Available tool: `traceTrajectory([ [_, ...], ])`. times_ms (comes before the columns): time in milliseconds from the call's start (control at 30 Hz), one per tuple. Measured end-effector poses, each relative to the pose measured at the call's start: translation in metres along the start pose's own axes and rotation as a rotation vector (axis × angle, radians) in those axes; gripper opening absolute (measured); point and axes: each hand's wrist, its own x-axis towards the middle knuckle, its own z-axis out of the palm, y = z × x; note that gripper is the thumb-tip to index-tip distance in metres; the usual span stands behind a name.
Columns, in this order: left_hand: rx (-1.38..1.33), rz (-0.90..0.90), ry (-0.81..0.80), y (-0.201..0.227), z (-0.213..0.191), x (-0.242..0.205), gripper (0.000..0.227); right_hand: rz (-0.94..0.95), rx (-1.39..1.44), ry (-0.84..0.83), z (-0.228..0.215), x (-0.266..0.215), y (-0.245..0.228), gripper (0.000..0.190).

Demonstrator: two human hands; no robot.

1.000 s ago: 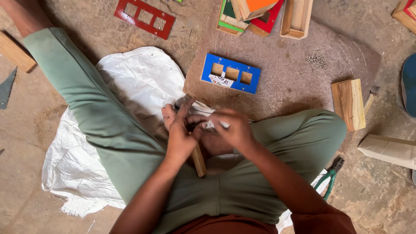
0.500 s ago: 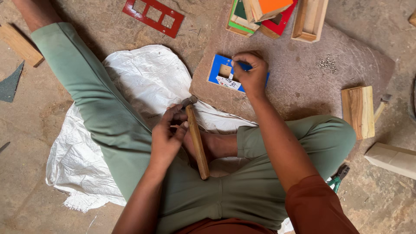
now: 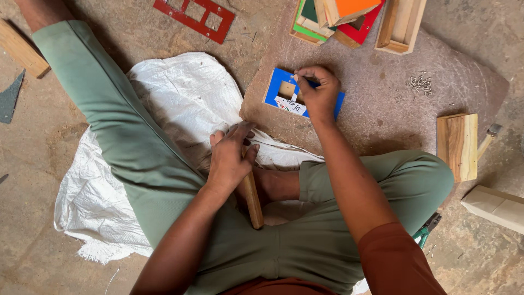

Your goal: The person sits on the floor and uses a hammer to drive nails into small, colorful wooden frames. They work on a red frame first, then switch to a blue frame, repeatedly hammering nails into the pre-drilled holes.

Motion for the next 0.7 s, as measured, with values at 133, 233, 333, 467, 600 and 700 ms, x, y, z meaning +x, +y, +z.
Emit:
traceTrajectory([
  [133,-0.113,0.001,0.016,-0.013,0.004,-0.005,0.051,-0.003,0.018,-0.015,0.001,0.000,0.005,0.009],
  [233,-0.134,0.005,0.019,-0.018,0.006,-0.004,0.051,-0.016,-0.035,-0.003,0.001,0.000,0.005,0.010],
  [333,-0.112,0.006,0.010,-0.019,0.006,-0.001,0.050,-0.007,-0.056,0.000,0.003,0.000,0.003,0.010],
  [467,-0.052,0.034,0.008,-0.015,0.006,-0.001,0.049,-0.015,-0.083,-0.012,0.003,0.001,-0.004,0.010],
  [600,0.010,-0.029,-0.001,-0.007,-0.002,-0.007,0.051,-0.147,-0.169,0.010,0.003,-0.002,-0.011,0.013],
  [700,0.290,-0.140,-0.082,-0.001,-0.005,-0.016,0.068,-0.212,-0.214,0.027,0.003,-0.001,-0.012,0.015],
])
